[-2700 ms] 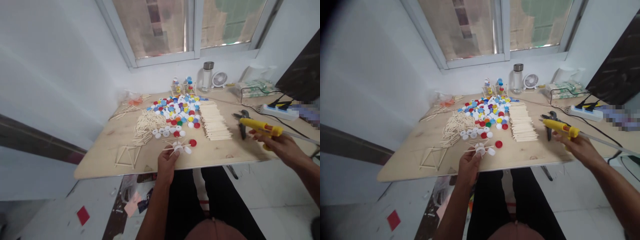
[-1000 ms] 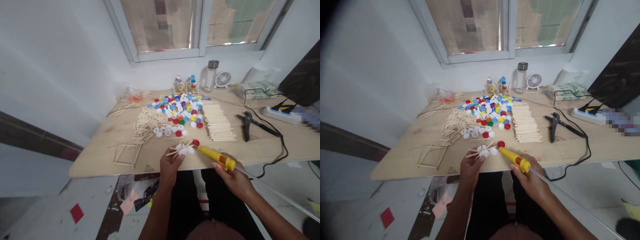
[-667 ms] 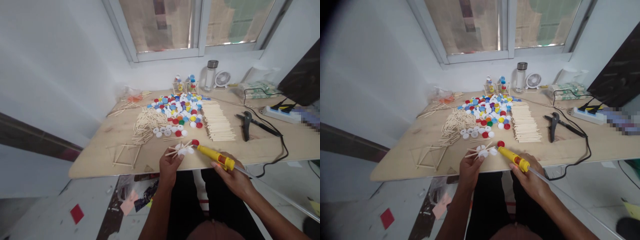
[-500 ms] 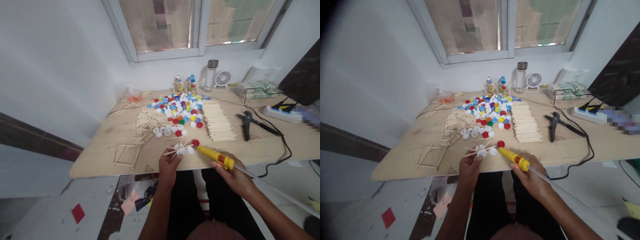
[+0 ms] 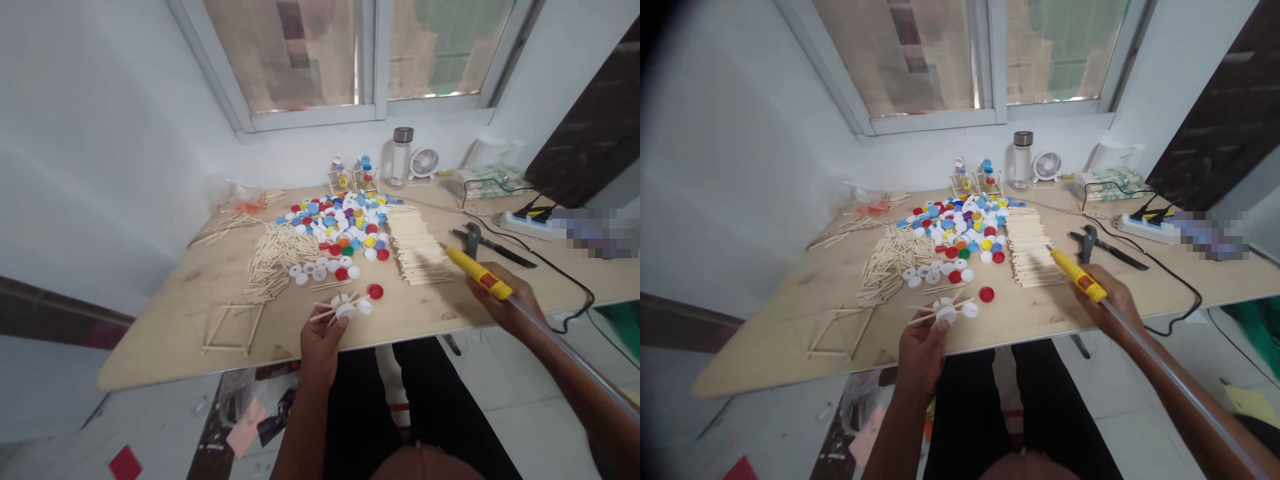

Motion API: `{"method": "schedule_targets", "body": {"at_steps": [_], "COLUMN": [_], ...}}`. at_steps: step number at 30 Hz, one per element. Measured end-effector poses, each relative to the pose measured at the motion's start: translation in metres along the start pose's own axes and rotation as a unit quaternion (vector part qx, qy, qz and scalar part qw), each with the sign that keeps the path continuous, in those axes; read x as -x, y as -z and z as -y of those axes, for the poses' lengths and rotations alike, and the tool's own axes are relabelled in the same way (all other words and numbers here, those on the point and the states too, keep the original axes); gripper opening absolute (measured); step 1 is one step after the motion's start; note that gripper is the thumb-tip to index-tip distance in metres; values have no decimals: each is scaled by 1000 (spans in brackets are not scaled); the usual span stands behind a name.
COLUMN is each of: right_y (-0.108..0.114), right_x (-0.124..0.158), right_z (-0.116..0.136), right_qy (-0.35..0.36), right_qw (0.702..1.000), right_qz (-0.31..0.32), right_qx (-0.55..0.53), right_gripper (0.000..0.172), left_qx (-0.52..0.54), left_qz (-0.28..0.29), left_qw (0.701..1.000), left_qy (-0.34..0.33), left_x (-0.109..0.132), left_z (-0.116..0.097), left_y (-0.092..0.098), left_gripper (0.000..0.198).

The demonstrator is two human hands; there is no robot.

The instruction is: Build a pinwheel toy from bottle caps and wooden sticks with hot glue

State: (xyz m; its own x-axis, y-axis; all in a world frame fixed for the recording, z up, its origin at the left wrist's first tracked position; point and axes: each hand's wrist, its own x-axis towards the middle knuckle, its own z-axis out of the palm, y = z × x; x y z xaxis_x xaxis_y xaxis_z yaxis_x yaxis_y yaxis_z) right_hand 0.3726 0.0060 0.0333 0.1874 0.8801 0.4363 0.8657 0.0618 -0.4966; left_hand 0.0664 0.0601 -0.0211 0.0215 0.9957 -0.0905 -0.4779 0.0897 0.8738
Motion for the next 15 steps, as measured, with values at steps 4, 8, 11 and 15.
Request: {"method": "schedule_targets", "body": {"at_steps": [4,8,11,15], "right_y": [15,23,26,25], "right_x": [-23,-50,-67,-79], "right_z": [-54,-96,-110,-120], "right_qy": [35,84,103,104], "right_qw": [984,949,939,938], "right_qz": [2,95,121,125], "right_qx": [172,289,306,307], "right_gripper": [29,29,25,21], "left_qx": [0,0,-8,6], "left_qz": [6,5,0,1], "left_qw": [1000,1000,1000,1000], "left_qy": [1,-1,1,-5], "left_x": [-1,-2,-1,-2], "left_z": [0,1,1,0], "left_y": [0,0,1,1], "left_gripper": [33,34,34,32]}}
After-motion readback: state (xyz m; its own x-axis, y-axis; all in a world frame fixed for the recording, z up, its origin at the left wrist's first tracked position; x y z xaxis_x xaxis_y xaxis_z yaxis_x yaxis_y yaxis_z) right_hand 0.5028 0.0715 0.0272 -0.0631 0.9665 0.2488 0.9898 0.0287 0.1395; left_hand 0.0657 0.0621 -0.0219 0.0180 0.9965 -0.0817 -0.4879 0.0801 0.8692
